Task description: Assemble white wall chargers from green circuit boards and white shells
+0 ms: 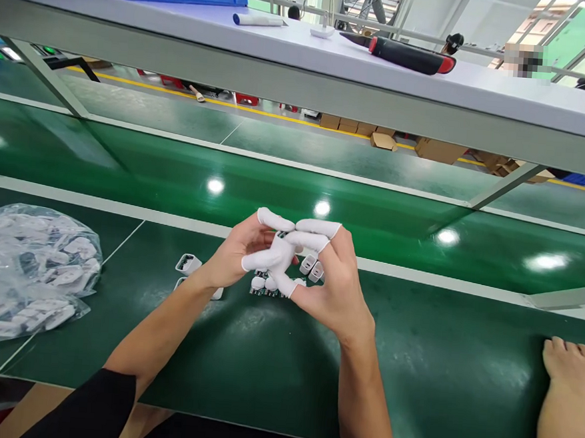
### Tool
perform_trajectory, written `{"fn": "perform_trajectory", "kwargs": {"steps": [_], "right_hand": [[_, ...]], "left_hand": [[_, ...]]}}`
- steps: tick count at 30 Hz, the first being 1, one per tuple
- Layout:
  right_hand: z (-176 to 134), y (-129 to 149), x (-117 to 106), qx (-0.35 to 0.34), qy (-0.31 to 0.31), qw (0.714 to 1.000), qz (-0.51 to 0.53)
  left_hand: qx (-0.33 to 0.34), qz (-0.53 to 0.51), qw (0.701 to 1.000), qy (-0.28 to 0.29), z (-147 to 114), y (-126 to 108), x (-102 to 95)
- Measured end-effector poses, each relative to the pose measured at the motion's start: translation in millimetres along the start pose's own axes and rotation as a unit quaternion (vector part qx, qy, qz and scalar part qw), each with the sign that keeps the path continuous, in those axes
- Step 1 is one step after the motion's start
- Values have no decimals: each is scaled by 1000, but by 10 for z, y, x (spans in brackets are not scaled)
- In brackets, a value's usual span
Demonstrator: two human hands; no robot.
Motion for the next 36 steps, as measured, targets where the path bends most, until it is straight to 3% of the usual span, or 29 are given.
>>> {"fn": "perform_trajectory", "kwargs": {"steps": [2, 6, 9, 11, 15, 18, 27, 32, 36], "right_hand": [[3, -76, -20, 22, -13, 999, 19], [-15, -209, -75, 29, -78, 995, 49], [-24, -226, -92, 39, -86, 994, 49], [-14, -207, -70, 57, -49, 996, 43], [22, -178, 91, 91, 91, 991, 42], [41, -197, 225, 98, 133, 983, 80], [43, -291, 357, 118, 130, 975, 138], [41, -282, 287, 98, 125, 980, 118], [25, -255, 183, 74, 120, 987, 72]], "left_hand": [[-32, -114, 990, -79, 37, 25, -1], [-115, -297, 918, -235, 84, 130, -27], [-161, -336, 883, -284, 109, 192, -37], [-180, -337, 875, -297, 124, 212, -15], [-216, -322, 874, -293, 143, 239, 76], [-226, -311, 882, -273, 153, 292, 103], [-224, -279, 899, -252, 177, 447, -29], [-187, -245, 927, -213, 195, 529, -39], [-139, -154, 962, -176, 180, 491, -84]]}}
Point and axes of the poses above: each hand's wrist, its own z-axis towards the middle knuckle, its own x-axis out of the palm, y = z × x, the point moved 3 cm from there along z, towards the middle knuckle, and after that the axes turned 8 degrees about y, right-handed, at the moved point
